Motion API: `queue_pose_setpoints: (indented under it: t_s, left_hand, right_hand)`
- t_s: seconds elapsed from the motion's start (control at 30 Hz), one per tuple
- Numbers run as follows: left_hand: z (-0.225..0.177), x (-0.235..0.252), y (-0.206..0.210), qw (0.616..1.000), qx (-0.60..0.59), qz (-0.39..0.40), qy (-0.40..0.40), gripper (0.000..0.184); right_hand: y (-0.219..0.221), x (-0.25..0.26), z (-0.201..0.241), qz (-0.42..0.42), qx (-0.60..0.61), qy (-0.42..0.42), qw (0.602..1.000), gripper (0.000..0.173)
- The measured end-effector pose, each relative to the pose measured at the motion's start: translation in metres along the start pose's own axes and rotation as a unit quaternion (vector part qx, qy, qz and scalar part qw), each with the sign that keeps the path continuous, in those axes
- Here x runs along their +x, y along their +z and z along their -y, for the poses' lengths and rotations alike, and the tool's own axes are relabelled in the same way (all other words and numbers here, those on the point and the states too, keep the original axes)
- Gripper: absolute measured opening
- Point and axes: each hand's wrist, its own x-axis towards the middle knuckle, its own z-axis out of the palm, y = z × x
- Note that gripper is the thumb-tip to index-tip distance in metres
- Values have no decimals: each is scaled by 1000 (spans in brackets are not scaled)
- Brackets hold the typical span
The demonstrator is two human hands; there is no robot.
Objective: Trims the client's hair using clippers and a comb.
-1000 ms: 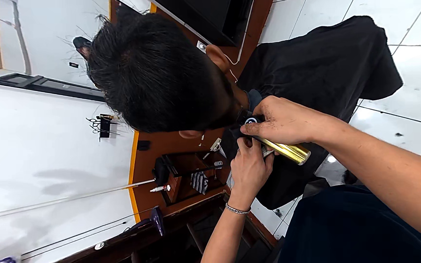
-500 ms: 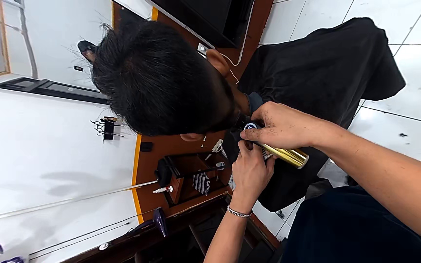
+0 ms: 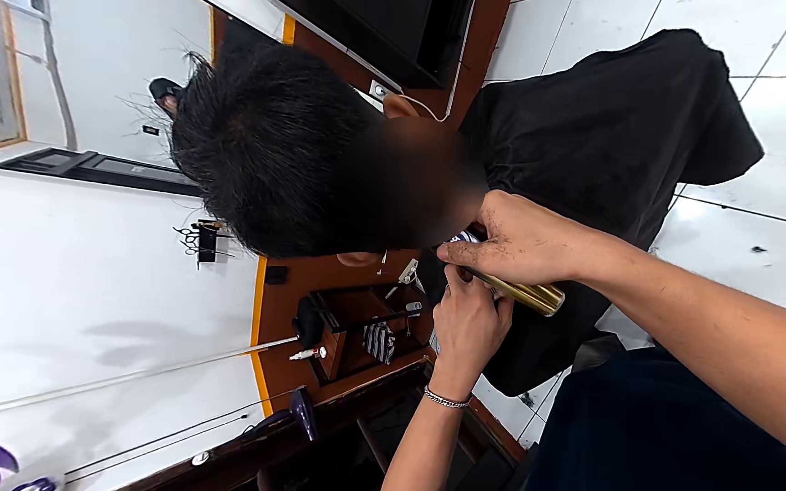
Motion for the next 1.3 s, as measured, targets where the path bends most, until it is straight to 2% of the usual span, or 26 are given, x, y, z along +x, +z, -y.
queue_pose_setpoints:
  t_s: [0.1, 0.23, 0.37, 0.5, 0.63, 0.77, 1.1, 1.23, 1.3]
  left_hand:
    - [0, 0, 0, 1000, 3, 0, 0, 30]
    - [0, 0, 0, 1000, 2, -4, 4, 30]
    - [0, 0, -1, 1000, 8, -2, 0, 32]
    - [0, 0, 0, 1000, 7, -16, 6, 28]
    - [-1, 1, -1, 1000, 15, -6, -1, 32]
    - [0, 0, 0, 1000, 9, -15, 2, 30]
    - [-1, 1, -3, 1000, 21, -1, -5, 33]
    - [-1, 0, -1, 1000, 18, -18, 9, 32]
    - [0, 1, -2, 1000, 19, -18, 10, 31]
  right_hand:
    - [-2, -1, 1, 4, 9, 24, 1000, 37]
    - [1, 1, 1, -11, -1, -17, 1000, 31]
    - [-3, 0, 0, 15, 16, 20, 1000, 36]
    - [0, 2, 2, -6, 5, -14, 1000, 31]
    - [-3, 1, 1, 12, 16, 16, 1000, 35]
    - [-1, 1, 4, -5, -9, -19, 1000, 30]
    - [-3, 2, 2, -9, 3, -1, 1000, 32]
    - [0, -1, 1, 2, -19, -62, 998, 30]
    - [0, -1, -3, 16, -22, -58, 998, 29]
